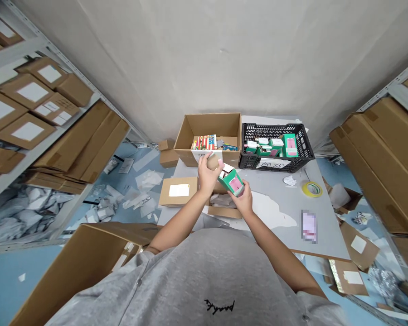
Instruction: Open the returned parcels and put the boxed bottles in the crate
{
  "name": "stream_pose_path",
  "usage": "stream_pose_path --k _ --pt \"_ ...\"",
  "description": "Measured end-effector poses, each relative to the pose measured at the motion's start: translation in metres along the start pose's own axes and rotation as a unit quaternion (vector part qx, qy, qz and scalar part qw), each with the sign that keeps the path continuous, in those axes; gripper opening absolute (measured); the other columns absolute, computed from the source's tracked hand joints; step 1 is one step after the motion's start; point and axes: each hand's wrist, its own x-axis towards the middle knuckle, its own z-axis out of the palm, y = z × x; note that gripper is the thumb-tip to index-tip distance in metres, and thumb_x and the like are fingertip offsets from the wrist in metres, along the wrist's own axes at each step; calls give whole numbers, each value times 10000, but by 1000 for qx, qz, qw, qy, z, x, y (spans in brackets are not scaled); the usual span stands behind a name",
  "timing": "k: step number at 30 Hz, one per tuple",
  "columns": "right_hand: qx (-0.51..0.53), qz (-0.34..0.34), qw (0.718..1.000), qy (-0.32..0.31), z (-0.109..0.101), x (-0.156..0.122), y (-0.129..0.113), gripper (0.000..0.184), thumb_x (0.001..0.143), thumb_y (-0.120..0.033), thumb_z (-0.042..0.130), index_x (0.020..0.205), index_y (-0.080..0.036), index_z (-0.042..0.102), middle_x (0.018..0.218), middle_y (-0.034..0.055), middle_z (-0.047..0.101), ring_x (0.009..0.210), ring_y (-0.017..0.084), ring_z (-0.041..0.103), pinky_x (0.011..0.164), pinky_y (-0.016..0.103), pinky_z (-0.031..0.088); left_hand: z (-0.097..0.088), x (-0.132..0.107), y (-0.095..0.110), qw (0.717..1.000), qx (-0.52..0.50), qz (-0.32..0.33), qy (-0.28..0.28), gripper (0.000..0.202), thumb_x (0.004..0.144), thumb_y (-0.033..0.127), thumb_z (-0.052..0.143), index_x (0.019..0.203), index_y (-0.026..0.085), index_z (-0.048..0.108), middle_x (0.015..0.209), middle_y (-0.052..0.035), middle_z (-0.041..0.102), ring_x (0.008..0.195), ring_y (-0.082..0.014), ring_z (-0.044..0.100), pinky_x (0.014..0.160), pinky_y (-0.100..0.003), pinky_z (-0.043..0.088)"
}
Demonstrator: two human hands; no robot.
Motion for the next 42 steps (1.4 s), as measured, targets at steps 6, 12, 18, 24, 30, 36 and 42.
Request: stream_pose_path --k 6,12,18,24,30,36,42 --pt "-8 3 1000 21 1 3 -6 743 734 -511 820 1354 -236 516 1281 137 649 1139 349 631 992 517 513 -4 -14 10 990 27 96 -96 408 1037 452 570 1417 316 633 1378 -75 668 1334 -269 607 1169 -465 469" --pt "-30 10 999 39 0 4 -12 739 739 -541 816 1338 -218 528 1281 154 660 1160 360 627 995 511 512 1 -18 3 976 6 154 -157 410 1056 473 515 1415 336 659 1498 -39 618 1431 -250 541 1239 -510 405" --pt "-44 0 998 41 1 3 -16 736 737 -547 820 1331 -220 533 1269 155 670 1147 361 639 974 498 522 1 -15 8 982 -25 109 -150 433 1094 465 410 1439 346 642 1518 -38 601 1466 -258 499 1241 -557 383" --pt "-55 -4 997 50 1 2 -18 721 758 -531 808 1345 -220 527 1268 152 670 1151 360 635 964 493 523 0 -7 7 972 -28 138 -186 453 1103 477 377 1467 348 614 1559 -22 565 1484 -241 478 1266 -540 351" --pt "-77 -5 996 42 -1 2 -19 720 773 -562 793 1344 -217 522 1266 158 661 1148 369 626 961 502 519 1 2 2 973 -56 116 -192 531 1114 504 281 1471 299 617 1508 -41 614 1472 -226 500 1253 -508 385" --pt "-80 -10 995 51 1 1 -21 695 785 -550 785 1338 -224 519 1258 156 656 1150 367 619 961 502 516 -3 3 4 957 -14 172 -235 463 1092 500 385 1469 359 613 1578 -17 545 1508 -249 439 1269 -543 339" --pt "-95 5 994 54 -2 0 -22 689 776 -540 793 1326 -217 533 1241 150 665 1142 365 625 950 493 522 -11 -1 -7 950 20 172 -261 494 1008 552 585 1461 360 624 1651 -59 435 1517 -292 405 1243 -509 360"
